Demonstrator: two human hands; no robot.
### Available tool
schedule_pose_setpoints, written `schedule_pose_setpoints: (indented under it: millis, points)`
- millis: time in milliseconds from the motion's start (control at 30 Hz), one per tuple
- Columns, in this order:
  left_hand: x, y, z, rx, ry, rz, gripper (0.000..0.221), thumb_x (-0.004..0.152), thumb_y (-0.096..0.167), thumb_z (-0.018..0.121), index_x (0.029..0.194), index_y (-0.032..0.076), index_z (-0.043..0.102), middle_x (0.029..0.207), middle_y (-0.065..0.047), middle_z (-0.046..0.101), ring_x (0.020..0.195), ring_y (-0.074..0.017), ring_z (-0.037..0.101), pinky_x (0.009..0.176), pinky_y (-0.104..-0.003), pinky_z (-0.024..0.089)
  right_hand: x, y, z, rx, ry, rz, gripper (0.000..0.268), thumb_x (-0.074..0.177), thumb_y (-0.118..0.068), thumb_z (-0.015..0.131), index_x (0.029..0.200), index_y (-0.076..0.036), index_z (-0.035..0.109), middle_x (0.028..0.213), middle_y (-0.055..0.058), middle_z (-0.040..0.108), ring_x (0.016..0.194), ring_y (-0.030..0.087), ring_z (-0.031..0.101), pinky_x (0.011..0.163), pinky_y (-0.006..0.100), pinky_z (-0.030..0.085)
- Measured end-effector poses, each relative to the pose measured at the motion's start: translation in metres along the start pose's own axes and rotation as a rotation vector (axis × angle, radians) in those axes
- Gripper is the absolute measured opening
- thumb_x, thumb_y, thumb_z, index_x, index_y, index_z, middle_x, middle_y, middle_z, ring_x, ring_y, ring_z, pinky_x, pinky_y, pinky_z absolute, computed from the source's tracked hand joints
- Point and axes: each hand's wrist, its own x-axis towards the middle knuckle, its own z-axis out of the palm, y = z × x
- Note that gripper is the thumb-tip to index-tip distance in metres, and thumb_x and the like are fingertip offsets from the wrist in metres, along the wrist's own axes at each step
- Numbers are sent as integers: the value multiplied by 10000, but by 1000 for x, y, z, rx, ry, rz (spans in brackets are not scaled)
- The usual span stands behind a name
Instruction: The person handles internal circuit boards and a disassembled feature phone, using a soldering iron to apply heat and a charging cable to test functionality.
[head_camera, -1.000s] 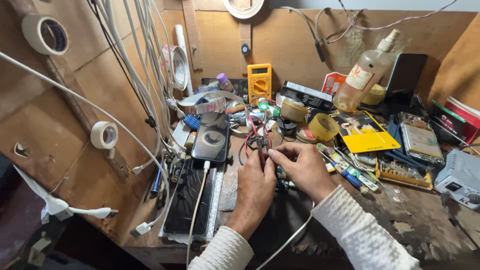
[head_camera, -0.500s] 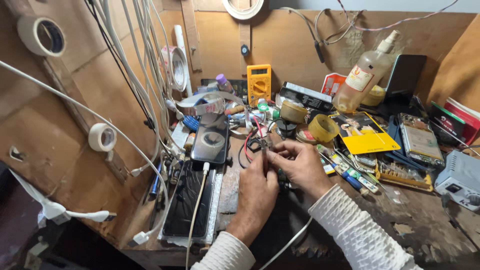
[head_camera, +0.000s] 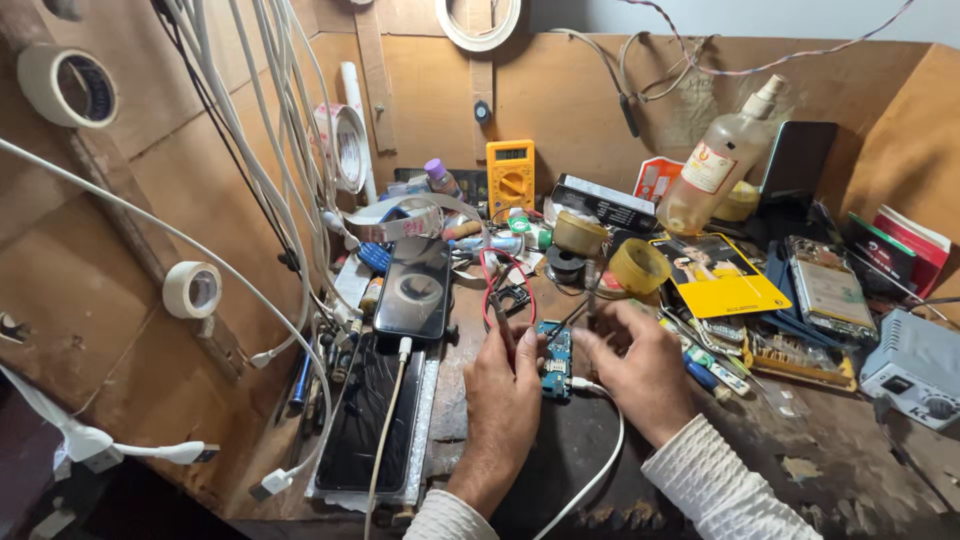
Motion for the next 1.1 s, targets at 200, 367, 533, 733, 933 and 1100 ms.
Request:
schedule_pose_setpoints:
  millis: [200, 367, 533, 733, 933, 1100]
  points:
    - [-2, 3, -2, -56, -16, -20, 261, 1007, 201, 551, 1104, -7, 675, 918, -101, 797, 806, -166, 788, 710, -304, 634, -1, 18, 3, 444, -122, 396, 218, 934, -130, 743, 1021, 59, 675, 772, 123, 714, 615, 170, 650, 542, 308, 551]
    - [-1, 4, -1, -43, -6, -40, 263, 1010, 203, 542, 1098, -11, 668, 927, -103, 797, 810, -177, 795, 714, -312, 639, -2, 21, 5, 644, -250, 386, 187, 919, -85, 671, 1058, 39, 686, 877, 82, 776, 743, 138, 743, 674, 283, 641]
    - [-1, -3, 0, -68, -2, 9, 260, 1016, 203, 534, 1093, -10, 662, 921, -109, 788, 822, -176, 792, 723, -314, 643, -10, 32, 11, 531, -244, 342, 172, 939, -97, 687, 1041, 35, 729, 905, 108, 798, 773, 136, 719, 723, 285, 598]
    - [9, 2, -7, -268, 68, -81, 388, 1061, 347, 424, 1074, 13, 621, 830, -108, 768, 735, -149, 772, 617, -279, 625, -10, 36, 14, 565, -242, 356, 178, 926, -121, 692, 1023, 25, 725, 899, 102, 802, 803, 135, 754, 758, 277, 626]
    - [21, 5, -17, -294, 55, -161, 443, 1125, 324, 320, 1131, 26, 647, 704, -24, 472, 517, -109, 416, 448, -284, 375, -11, 29, 12, 531, -232, 360, 174, 925, -120, 692, 1014, 25, 729, 889, 94, 797, 792, 133, 749, 748, 281, 624]
    - [28, -8, -10, -429, -110, -33, 228, 1039, 116, 482, 1179, 37, 644, 831, 8, 616, 671, -65, 611, 619, -252, 578, -12, 29, 10, 527, -235, 343, 168, 924, -117, 691, 1008, 21, 735, 881, 91, 800, 788, 129, 753, 750, 274, 625]
